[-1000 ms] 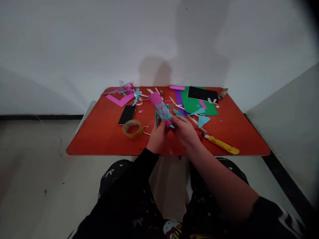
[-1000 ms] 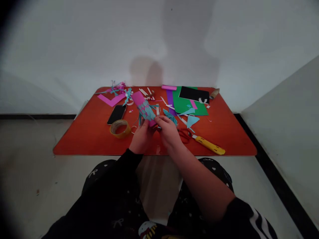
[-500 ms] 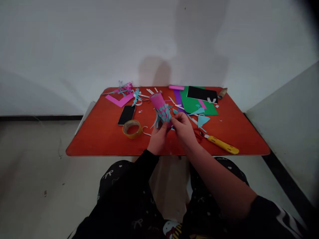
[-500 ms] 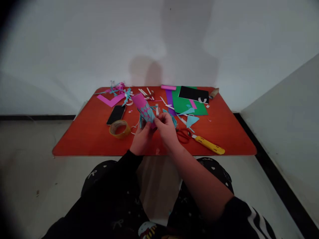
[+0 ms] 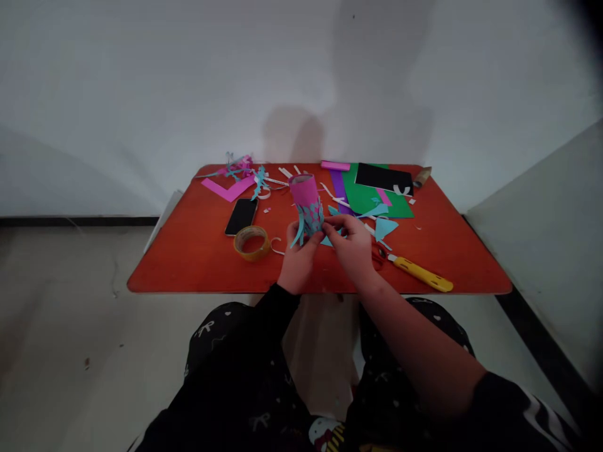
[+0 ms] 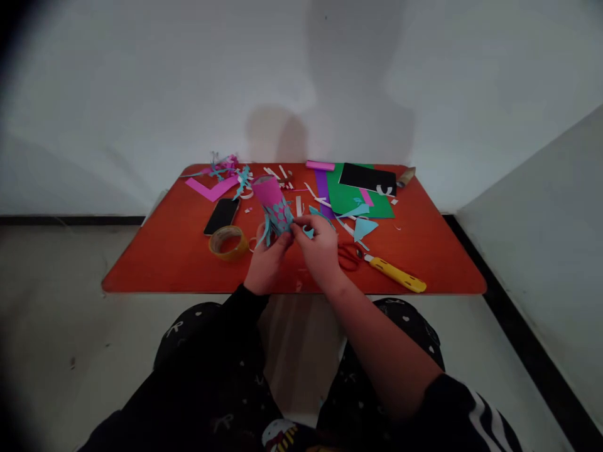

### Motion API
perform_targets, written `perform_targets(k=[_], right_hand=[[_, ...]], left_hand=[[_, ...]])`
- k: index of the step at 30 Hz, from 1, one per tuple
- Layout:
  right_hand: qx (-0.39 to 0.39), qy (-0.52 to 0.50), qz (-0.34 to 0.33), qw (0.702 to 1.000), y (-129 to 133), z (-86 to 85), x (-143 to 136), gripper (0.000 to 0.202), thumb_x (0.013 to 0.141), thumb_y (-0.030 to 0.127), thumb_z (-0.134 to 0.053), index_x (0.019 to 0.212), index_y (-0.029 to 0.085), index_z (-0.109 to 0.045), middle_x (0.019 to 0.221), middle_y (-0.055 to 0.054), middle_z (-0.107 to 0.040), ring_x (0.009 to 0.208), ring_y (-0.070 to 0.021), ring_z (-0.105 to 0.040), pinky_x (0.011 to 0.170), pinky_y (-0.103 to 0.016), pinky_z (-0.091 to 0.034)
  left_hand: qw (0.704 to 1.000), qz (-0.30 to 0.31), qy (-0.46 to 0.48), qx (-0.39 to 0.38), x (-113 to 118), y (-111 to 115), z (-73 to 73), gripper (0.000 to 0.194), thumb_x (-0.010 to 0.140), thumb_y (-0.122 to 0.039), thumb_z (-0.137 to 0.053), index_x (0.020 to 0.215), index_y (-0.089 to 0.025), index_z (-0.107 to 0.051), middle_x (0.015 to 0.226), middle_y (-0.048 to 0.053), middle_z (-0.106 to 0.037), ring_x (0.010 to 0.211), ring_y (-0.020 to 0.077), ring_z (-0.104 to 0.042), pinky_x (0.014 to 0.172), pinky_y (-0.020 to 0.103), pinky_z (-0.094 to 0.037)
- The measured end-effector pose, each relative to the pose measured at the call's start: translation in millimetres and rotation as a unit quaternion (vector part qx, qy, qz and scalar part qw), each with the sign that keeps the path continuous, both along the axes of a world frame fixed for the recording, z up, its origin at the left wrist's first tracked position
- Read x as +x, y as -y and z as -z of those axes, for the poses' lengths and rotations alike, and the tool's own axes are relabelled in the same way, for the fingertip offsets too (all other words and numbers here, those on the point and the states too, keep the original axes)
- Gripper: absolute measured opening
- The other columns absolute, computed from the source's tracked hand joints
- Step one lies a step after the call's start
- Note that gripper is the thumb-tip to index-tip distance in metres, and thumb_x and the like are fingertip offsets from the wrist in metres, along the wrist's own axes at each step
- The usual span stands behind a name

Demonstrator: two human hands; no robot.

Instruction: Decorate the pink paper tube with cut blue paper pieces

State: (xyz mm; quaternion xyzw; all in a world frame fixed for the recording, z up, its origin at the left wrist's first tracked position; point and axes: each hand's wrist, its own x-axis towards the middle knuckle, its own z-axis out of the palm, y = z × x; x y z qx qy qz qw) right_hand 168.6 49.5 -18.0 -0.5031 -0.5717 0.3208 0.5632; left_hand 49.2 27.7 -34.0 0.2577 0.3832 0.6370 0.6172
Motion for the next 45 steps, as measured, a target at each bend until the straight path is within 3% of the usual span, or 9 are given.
perform_targets(k=[3, 14, 17, 21, 24, 30, 34, 40, 45], right_hand=[[-0.023, -0.044, 0.003, 0.999, 1, 2.7, -3, 0.011, 0.084, 0.033, -0.074, 0.089, 0.024, -0.077, 0.089, -0.002, -0.073, 0.08, -0.0192, -0.058, 0.079, -0.033, -0.046], [0.034, -0.005, -0.053, 0.998, 1, -1.0, 0, 0.018, 0.091, 0.036, -0.07, 0.103, 0.029, -0.081, 0.1, -0.003, -0.075, 0.085, -0.0205, -0.062, 0.084, -0.036, -0.048], [0.004, 0.103, -0.096, 0.99, -1, 8.0, 1, 0.018, 0.095, 0.034, -0.065, 0.099, 0.026, -0.081, 0.097, -0.005, -0.076, 0.087, -0.0216, -0.064, 0.084, -0.035, -0.048], [-0.051, 0.393, -0.206, 0.895, 1, 20.2, -9, 0.029, 0.098, 0.025, -0.059, 0.122, 0.021, -0.076, 0.113, -0.011, -0.075, 0.104, -0.024, -0.067, 0.092, -0.034, -0.047], [-0.041, 0.519, -0.227, 0.823, 3, 23.4, -19, 0.031, 0.101, 0.021, -0.053, 0.124, 0.02, -0.074, 0.12, -0.014, -0.073, 0.11, -0.0254, -0.066, 0.091, -0.032, -0.047], [-0.022, 0.592, -0.23, 0.772, 0, 22.1, -29, 0.027, 0.102, 0.021, -0.05, 0.104, 0.017, -0.076, 0.109, -0.015, -0.075, 0.1, -0.0272, -0.069, 0.079, -0.033, -0.047], [-0.039, 0.583, -0.221, 0.781, 0, 22.1, -30, 0.026, 0.103, 0.024, -0.049, 0.111, 0.018, -0.074, 0.11, -0.016, -0.074, 0.098, -0.0263, -0.068, 0.077, -0.032, -0.045], [-0.033, 0.48, -0.169, 0.86, -7, 17.2, -13, 0.022, 0.102, 0.023, -0.051, 0.107, 0.018, -0.072, 0.107, -0.011, -0.074, 0.102, -0.0225, -0.066, 0.085, -0.029, -0.044], [-0.027, 0.533, -0.133, 0.835, -15, 20.7, -7, 0.028, 0.104, 0.026, -0.048, 0.108, 0.018, -0.075, 0.108, -0.013, -0.074, 0.106, -0.0254, -0.065, 0.09, -0.032, -0.043]], left_hand=[[0.997, -0.016, -0.059, 0.051, -1, 0, 0.9, 0.036, 0.08, -0.025, -0.084, 0.106, -0.023, -0.058, 0.106, 0.001, -0.07, 0.108, 0.0165, -0.067, 0.109, 0.033, -0.046], [0.999, -0.024, -0.019, 0.026, -22, -6, -15.5, 0.029, 0.08, -0.025, -0.084, 0.102, -0.023, -0.065, 0.102, 0.001, -0.07, 0.093, 0.0137, -0.067, 0.086, 0.027, -0.052], [0.998, -0.044, -0.027, 0.028, -35, -11, -19.0, 0.025, 0.081, -0.027, -0.082, 0.099, -0.024, -0.066, 0.1, 0.0, -0.069, 0.089, 0.0127, -0.065, 0.08, 0.026, -0.051], [0.999, -0.04, 0.028, 0.004, -45, -14, -20.3, 0.028, 0.077, -0.026, -0.085, 0.094, -0.025, -0.063, 0.093, -0.003, -0.068, 0.085, 0.0129, -0.066, 0.078, 0.027, -0.051], [0.998, -0.013, 0.061, -0.014, -47, -12, -21.1, 0.028, 0.077, -0.03, -0.085, 0.09, -0.024, -0.06, 0.089, -0.004, -0.068, 0.081, 0.0129, -0.067, 0.077, 0.028, -0.051], [0.995, 0.025, 0.087, -0.041, -48, -7, -22.4, 0.026, 0.083, -0.038, -0.081, 0.095, -0.023, -0.063, 0.091, -0.001, -0.071, 0.077, 0.0131, -0.066, 0.075, 0.028, -0.051], [0.992, 0.032, 0.106, -0.057, -51, -5, -23.4, 0.019, 0.089, -0.037, -0.073, 0.096, -0.022, -0.065, 0.091, 0.001, -0.073, 0.076, 0.0137, -0.067, 0.07, 0.027, -0.051], [0.99, 0.039, 0.116, -0.065, -54, -5, -24.3, 0.023, 0.096, -0.042, -0.06, 0.096, -0.019, -0.067, 0.093, 0.004, -0.075, 0.076, 0.0149, -0.067, 0.072, 0.029, -0.053], [0.991, 0.042, 0.106, -0.071, -53, -5, -26.3, 0.025, 0.095, -0.043, -0.059, 0.095, -0.02, -0.068, 0.097, 0.006, -0.075, 0.075, 0.0157, -0.066, 0.075, 0.031, -0.053]])
